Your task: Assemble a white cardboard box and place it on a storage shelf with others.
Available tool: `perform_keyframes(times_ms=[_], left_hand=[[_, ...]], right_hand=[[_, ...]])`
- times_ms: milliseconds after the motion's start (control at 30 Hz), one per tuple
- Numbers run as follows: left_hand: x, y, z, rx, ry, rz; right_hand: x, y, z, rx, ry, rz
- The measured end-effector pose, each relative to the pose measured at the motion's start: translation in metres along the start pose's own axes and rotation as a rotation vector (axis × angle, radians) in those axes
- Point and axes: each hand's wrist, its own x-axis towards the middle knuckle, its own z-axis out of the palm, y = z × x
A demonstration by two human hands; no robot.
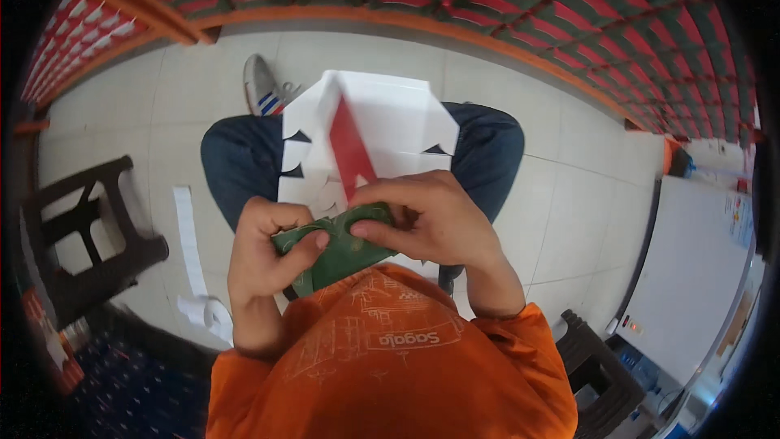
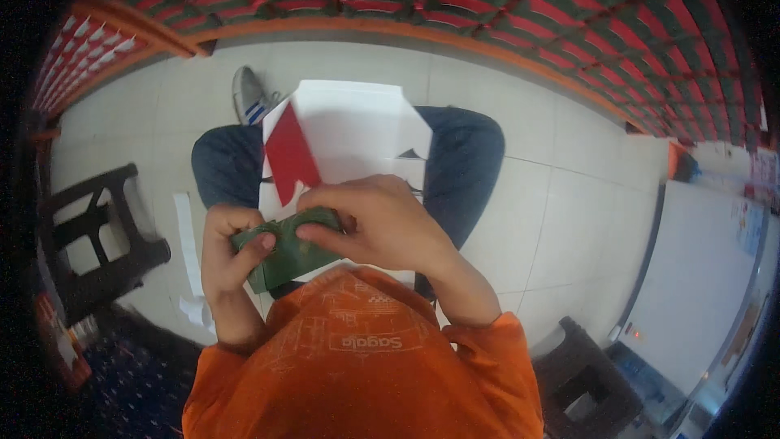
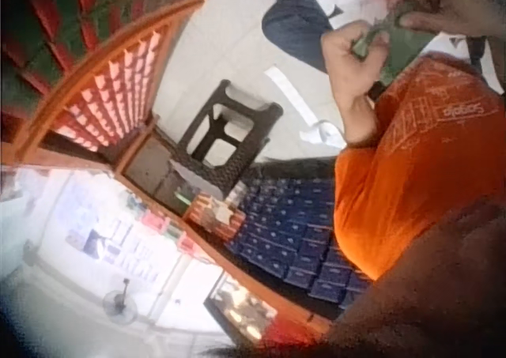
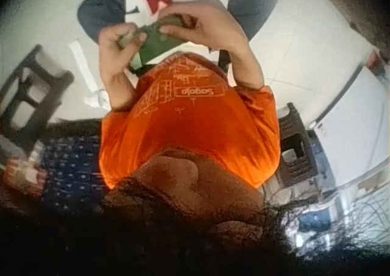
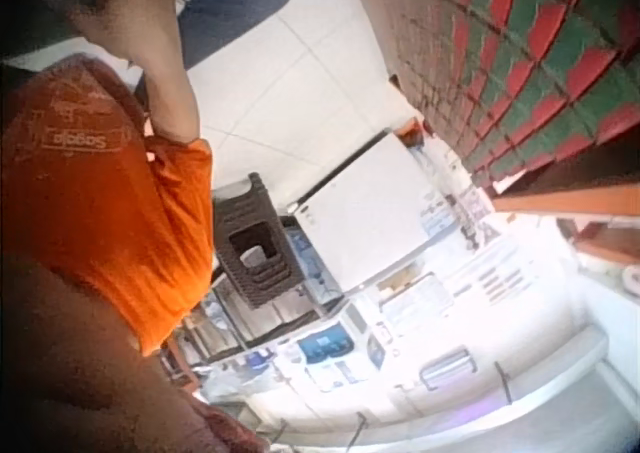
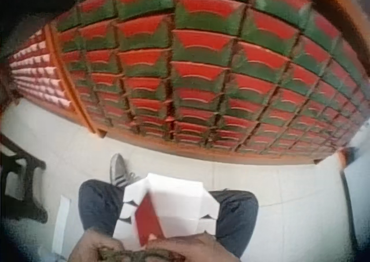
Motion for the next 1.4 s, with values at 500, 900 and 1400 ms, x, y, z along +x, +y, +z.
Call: perform_keyframes(times_ms=[500, 900, 1400], left_hand=[[0.007, 0.003, -0.050, 0.015, -0.444, 0.169], [0.012, -0.042, 0.008, -0.121, -0.618, -0.197], [0.003, -0.015, 0.019, 0.205, -0.589, 0.201]], right_hand=[[0.001, -0.014, -0.054, -0.535, 0.122, 0.185], [-0.025, -0.008, -0.010, 0.238, 0.185, -0.264], [-0.022, -0.026, 0.006, -0.384, 0.253, -0.167]])
